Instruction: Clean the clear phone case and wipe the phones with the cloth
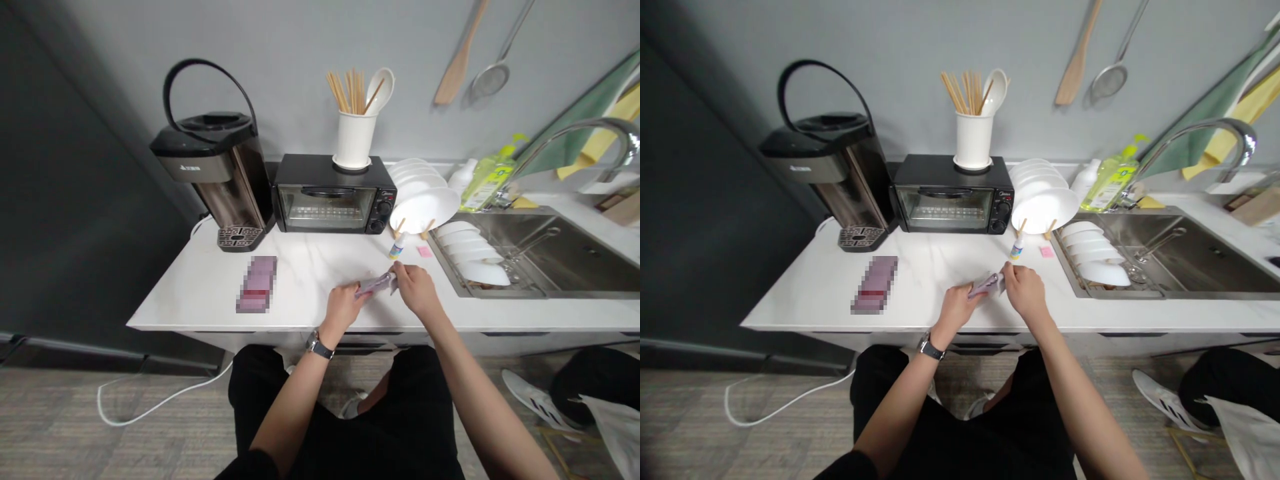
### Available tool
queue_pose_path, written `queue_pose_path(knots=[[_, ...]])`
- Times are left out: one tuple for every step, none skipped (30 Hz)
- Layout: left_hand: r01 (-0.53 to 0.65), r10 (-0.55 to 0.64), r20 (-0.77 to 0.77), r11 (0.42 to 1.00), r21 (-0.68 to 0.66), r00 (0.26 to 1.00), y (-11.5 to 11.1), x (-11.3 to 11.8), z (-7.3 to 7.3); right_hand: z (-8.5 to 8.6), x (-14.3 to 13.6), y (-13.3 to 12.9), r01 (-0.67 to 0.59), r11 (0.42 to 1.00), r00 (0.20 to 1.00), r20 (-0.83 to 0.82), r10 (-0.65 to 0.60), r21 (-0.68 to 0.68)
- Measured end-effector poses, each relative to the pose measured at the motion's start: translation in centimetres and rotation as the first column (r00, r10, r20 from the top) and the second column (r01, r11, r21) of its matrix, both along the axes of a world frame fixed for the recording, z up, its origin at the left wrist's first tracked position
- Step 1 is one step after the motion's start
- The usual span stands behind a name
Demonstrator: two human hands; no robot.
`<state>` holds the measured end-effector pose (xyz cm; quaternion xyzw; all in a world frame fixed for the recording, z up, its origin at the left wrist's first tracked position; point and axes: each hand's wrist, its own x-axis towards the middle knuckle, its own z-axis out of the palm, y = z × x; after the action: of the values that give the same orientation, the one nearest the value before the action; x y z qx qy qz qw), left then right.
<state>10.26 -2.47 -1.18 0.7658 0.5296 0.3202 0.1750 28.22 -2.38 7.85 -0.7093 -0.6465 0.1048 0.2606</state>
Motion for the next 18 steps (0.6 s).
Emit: queue_pose_path(knots=[[0.01, -0.01, 0.016, 1.0, 0.006, 1.0, 0.0, 0.0, -0.1, 0.3, -0.5, -0.7, -0.055, 0.998, 0.997, 0.052, 0.055, -0.005], [0.024, -0.025, 0.028, 1.0, 0.013, 0.999, 0.0, -0.1, -0.2, 0.7, -1.1, -1.5, -0.127, 0.992, 0.986, 0.106, 0.126, 0.001], [0.041, -0.042, 0.035, 0.999, 0.021, 0.998, -0.1, -0.3, -0.3, 1.0, -1.8, -2.2, -0.216, 0.976, 0.964, 0.162, 0.211, 0.014], [0.058, -0.059, 0.039, 0.998, 0.029, 0.997, -0.2, -0.4, -0.3, 1.3, -2.4, -2.8, -0.316, 0.948, 0.927, 0.221, 0.302, 0.029], [0.073, -0.074, 0.042, 0.997, 0.038, 0.996, -0.3, -0.6, -0.3, 1.4, -2.9, -3.3, -0.41, 0.911, 0.88, 0.282, 0.382, 0.045], [0.081, -0.083, 0.047, 0.996, 0.047, 0.995, -0.4, -0.8, -0.2, 1.5, -3.1, -3.7, -0.483, 0.874, 0.833, 0.339, 0.437, 0.061], [0.08, -0.083, 0.052, 0.995, 0.055, 0.995, -0.5, -1.0, -0.1, 1.5, -3.0, -3.8, -0.526, 0.847, 0.799, 0.388, 0.459, 0.081], [0.065, -0.069, 0.064, 0.996, 0.068, 0.996, -0.6, -1.1, -0.1, 1.4, -2.6, -3.9, -0.536, 0.838, 0.787, 0.421, 0.45, 0.107], [0.037, -0.045, 0.084, 0.995, 0.093, 0.996, -0.7, -1.2, 0.0, 1.3, -2.1, -3.8, -0.512, 0.848, 0.799, 0.438, 0.412, 0.138], [0.007, -0.022, 0.108, 0.991, 0.132, 0.994, -0.8, -1.1, 0.1, 1.1, -1.5, -3.7, -0.459, 0.873, 0.826, 0.44, 0.351, 0.166], [-0.019, -0.006, 0.136, 0.983, 0.183, 0.991, -0.8, -1.0, 0.2, 0.9, -1.0, -3.7, -0.389, 0.903, 0.856, 0.434, 0.282, 0.18], [-0.039, 0.0, 0.161, 0.97, 0.241, 0.987, -0.9, -0.9, 0.3, 0.6, -0.7, -3.7, -0.315, 0.932, 0.877, 0.43, 0.215, 0.176], [-0.052, -0.002, 0.176, 0.953, 0.298, 0.984, -1.0, -0.7, 0.3, 0.4, -0.7, -3.8, -0.26, 0.953, 0.885, 0.432, 0.171, 0.155], [-0.061, -0.002, 0.176, 0.935, 0.351, 0.984, -1.2, -0.5, 0.3, 0.1, -1.0, -4.1, -0.239, 0.963, 0.882, 0.443, 0.161, 0.126], [-0.069, 0.006, 0.16, 0.917, 0.392, 0.987, -1.4, -0.4, 0.4, -0.2, -1.5, -4.4, -0.248, 0.963, 0.872, 0.457, 0.176, 0.102], [-0.082, 0.025, 0.138, 0.902, 0.425, 0.99, -1.7, -0.4, 0.4, -0.5, -2.2, -4.6, -0.284, 0.955, 0.858, 0.467, 0.216, 0.081], [-0.101, 0.055, 0.113, 0.886, 0.454, 0.992, -2.1, -0.6, 0.4, -0.8, -2.8, -4.8, -0.344, 0.935, 0.84, 0.472, 0.268, 0.081], [-0.121, 0.09, 0.088, 0.871, 0.477, 0.992, -2.4, -0.9, 0.5, -1.1, -3.2, -4.9, -0.398, 0.913, 0.828, 0.462, 0.316, 0.088]])
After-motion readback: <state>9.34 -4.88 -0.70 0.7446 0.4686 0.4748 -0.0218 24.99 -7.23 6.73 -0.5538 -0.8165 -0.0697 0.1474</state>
